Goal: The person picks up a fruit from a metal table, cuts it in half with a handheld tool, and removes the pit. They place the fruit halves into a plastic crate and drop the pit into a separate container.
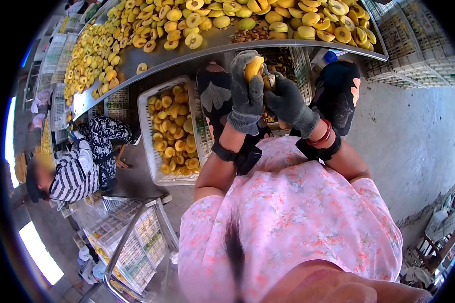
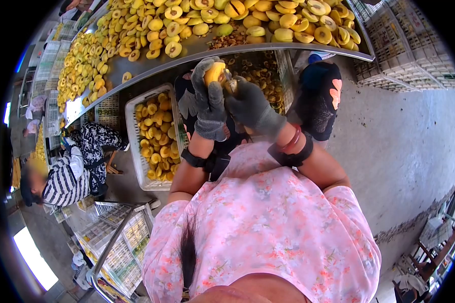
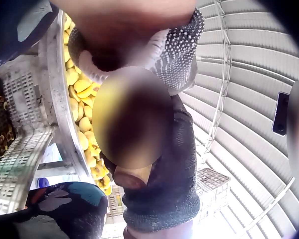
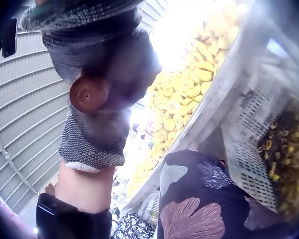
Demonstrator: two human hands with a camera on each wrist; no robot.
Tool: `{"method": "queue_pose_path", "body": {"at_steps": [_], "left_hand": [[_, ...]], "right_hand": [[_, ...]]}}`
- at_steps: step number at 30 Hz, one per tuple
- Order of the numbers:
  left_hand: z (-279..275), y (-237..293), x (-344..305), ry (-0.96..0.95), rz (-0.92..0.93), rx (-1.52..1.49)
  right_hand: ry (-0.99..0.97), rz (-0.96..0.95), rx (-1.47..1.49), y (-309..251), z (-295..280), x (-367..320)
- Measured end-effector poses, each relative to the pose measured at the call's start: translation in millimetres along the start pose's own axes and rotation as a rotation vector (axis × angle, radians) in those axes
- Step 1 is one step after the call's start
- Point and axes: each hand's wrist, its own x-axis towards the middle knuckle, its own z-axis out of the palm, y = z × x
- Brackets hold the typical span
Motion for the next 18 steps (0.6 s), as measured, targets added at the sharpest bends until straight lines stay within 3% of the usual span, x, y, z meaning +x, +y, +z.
{"method": "queue_pose_path", "body": {"at_steps": [7, 11, 14, 17, 18], "left_hand": [[4.5, 1.2, -3.0, 0.001, -0.057, -0.084], [5.3, -1.3, -4.8, -0.005, -0.059, -0.093], [4.8, -6.4, -6.4, -0.02, -0.029, -0.06], [5.2, -11.1, -7.1, -0.034, 0.004, -0.04], [5.2, -12.0, -6.9, -0.037, 0.012, -0.039]], "right_hand": [[0.042, -0.1, -0.301, -11.5, -2.3, -1.5], [-0.02, -0.006, -0.201, -20.4, -3.8, -3.3], [-0.039, -0.044, -0.092, -14.0, -5.3, -2.7], [0.047, -0.228, -0.436, 10.5, -10.6, 7.8], [0.031, -0.187, -0.387, 9.3, -10.8, 7.3]]}}
